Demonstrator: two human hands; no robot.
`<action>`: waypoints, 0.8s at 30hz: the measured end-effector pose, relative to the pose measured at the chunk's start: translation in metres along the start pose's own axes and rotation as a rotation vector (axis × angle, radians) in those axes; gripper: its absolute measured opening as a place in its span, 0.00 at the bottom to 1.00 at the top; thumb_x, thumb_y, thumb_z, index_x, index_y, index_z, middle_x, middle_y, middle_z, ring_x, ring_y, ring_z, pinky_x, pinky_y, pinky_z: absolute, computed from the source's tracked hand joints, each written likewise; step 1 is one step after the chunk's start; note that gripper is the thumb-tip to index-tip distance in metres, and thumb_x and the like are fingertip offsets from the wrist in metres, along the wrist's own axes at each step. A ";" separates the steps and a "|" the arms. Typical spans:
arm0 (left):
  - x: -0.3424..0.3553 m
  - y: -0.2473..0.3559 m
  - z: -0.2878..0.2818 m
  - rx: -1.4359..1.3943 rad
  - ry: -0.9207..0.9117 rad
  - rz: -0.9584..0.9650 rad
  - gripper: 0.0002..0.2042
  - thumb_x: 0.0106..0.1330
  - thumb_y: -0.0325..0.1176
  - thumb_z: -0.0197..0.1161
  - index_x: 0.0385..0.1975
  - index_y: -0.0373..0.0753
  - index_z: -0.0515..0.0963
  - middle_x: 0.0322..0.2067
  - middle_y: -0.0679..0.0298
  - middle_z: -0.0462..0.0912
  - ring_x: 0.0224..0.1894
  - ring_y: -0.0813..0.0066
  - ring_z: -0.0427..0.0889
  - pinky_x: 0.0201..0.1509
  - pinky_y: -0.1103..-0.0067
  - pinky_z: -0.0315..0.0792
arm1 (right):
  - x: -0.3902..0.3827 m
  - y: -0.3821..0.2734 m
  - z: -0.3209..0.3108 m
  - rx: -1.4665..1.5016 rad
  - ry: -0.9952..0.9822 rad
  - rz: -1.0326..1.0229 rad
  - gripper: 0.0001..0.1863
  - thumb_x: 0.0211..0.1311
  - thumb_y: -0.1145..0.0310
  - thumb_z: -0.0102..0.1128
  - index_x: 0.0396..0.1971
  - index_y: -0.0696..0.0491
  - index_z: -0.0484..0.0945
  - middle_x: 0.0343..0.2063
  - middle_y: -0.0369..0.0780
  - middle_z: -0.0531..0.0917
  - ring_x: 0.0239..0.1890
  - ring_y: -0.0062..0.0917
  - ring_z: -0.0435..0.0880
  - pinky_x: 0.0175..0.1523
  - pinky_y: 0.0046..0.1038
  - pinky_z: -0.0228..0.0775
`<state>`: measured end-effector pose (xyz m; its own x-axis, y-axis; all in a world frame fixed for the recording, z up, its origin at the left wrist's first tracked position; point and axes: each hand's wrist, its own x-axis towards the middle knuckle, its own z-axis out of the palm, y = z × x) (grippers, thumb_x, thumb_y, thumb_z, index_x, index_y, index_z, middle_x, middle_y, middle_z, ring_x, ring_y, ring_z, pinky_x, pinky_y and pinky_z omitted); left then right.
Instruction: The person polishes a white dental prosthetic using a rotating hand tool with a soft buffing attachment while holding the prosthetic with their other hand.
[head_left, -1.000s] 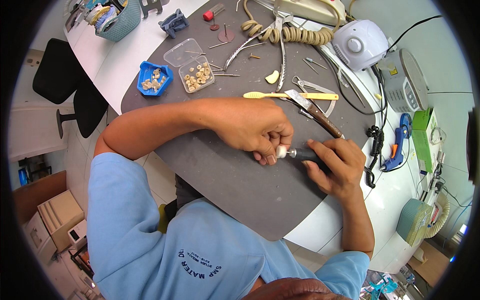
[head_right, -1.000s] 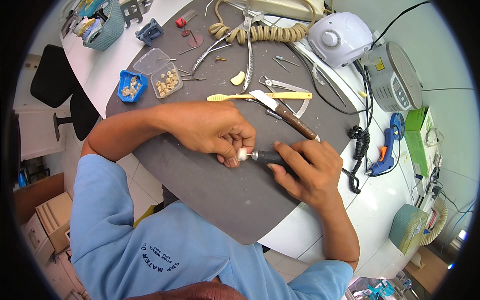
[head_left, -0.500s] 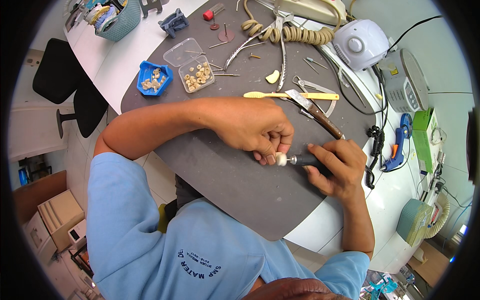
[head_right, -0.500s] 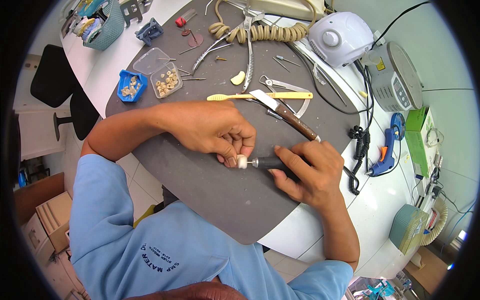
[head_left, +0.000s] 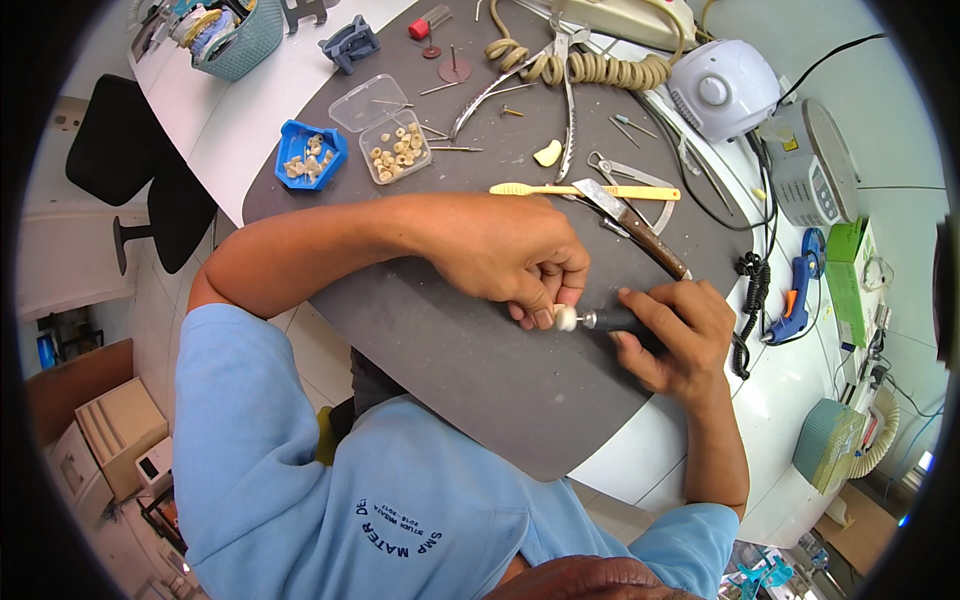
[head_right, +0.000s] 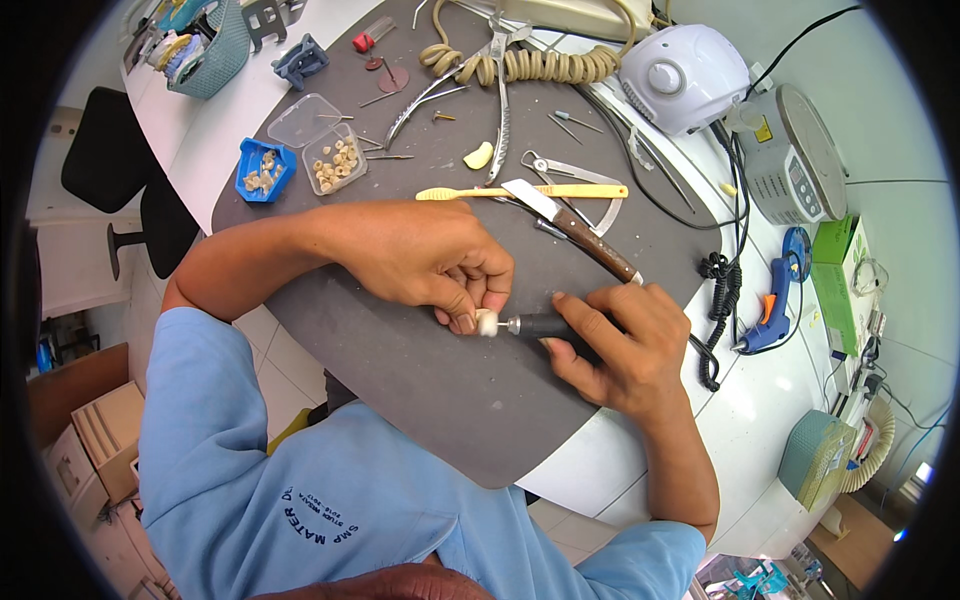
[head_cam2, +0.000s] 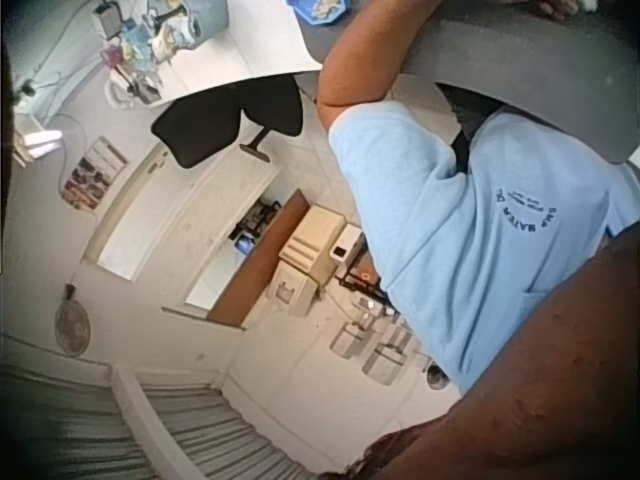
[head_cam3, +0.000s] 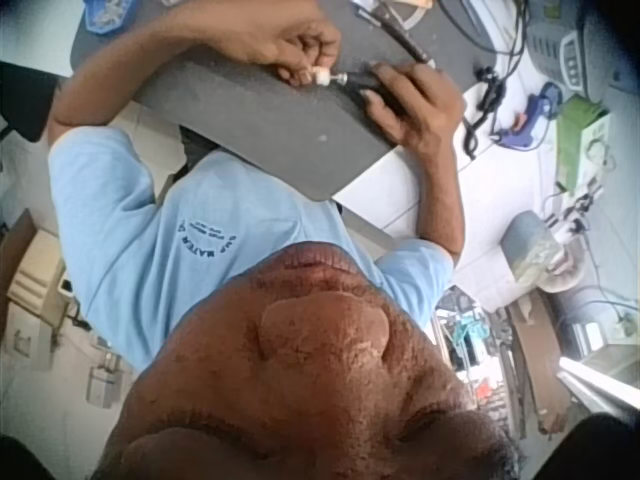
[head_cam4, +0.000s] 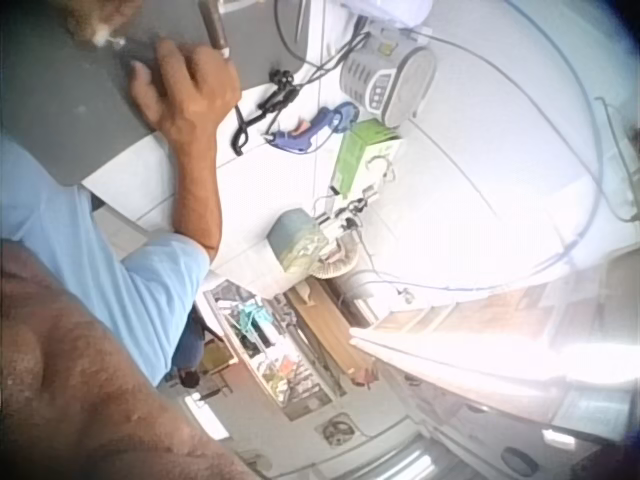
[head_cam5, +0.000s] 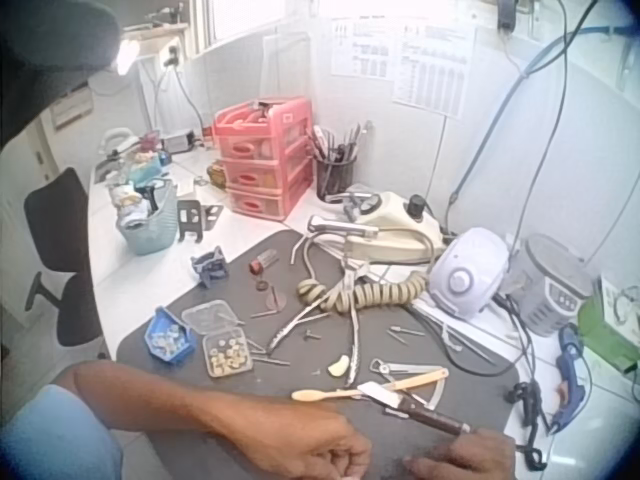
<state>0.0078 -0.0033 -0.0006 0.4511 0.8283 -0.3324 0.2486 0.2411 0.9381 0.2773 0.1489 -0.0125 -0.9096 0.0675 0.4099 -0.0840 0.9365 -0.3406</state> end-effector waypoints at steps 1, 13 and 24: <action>0.000 0.000 0.000 -0.011 0.002 0.007 0.07 0.73 0.23 0.67 0.47 0.30 0.83 0.37 0.57 0.96 0.40 0.73 0.96 0.47 0.76 0.86 | -0.001 0.000 0.000 -0.005 0.016 0.016 0.19 0.52 0.56 0.82 0.43 0.48 0.94 0.29 0.33 0.84 0.26 0.26 0.79 0.32 0.32 0.65; -0.001 -0.002 0.000 -0.006 0.007 0.017 0.07 0.73 0.23 0.67 0.47 0.29 0.83 0.36 0.57 0.96 0.39 0.73 0.96 0.46 0.76 0.86 | 0.000 -0.002 0.000 -0.017 0.017 0.009 0.19 0.50 0.56 0.82 0.42 0.48 0.94 0.29 0.33 0.83 0.25 0.26 0.77 0.32 0.31 0.64; -0.001 0.000 0.000 -0.025 0.001 0.003 0.07 0.73 0.23 0.67 0.47 0.29 0.83 0.36 0.57 0.96 0.38 0.73 0.95 0.45 0.77 0.86 | 0.001 -0.002 -0.001 -0.026 0.017 0.005 0.19 0.50 0.57 0.82 0.42 0.48 0.94 0.29 0.33 0.84 0.25 0.26 0.77 0.32 0.31 0.65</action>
<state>0.0075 -0.0044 -0.0001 0.4512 0.8295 -0.3291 0.2253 0.2510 0.9414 0.2772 0.1470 -0.0104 -0.9030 0.0781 0.4224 -0.0683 0.9447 -0.3207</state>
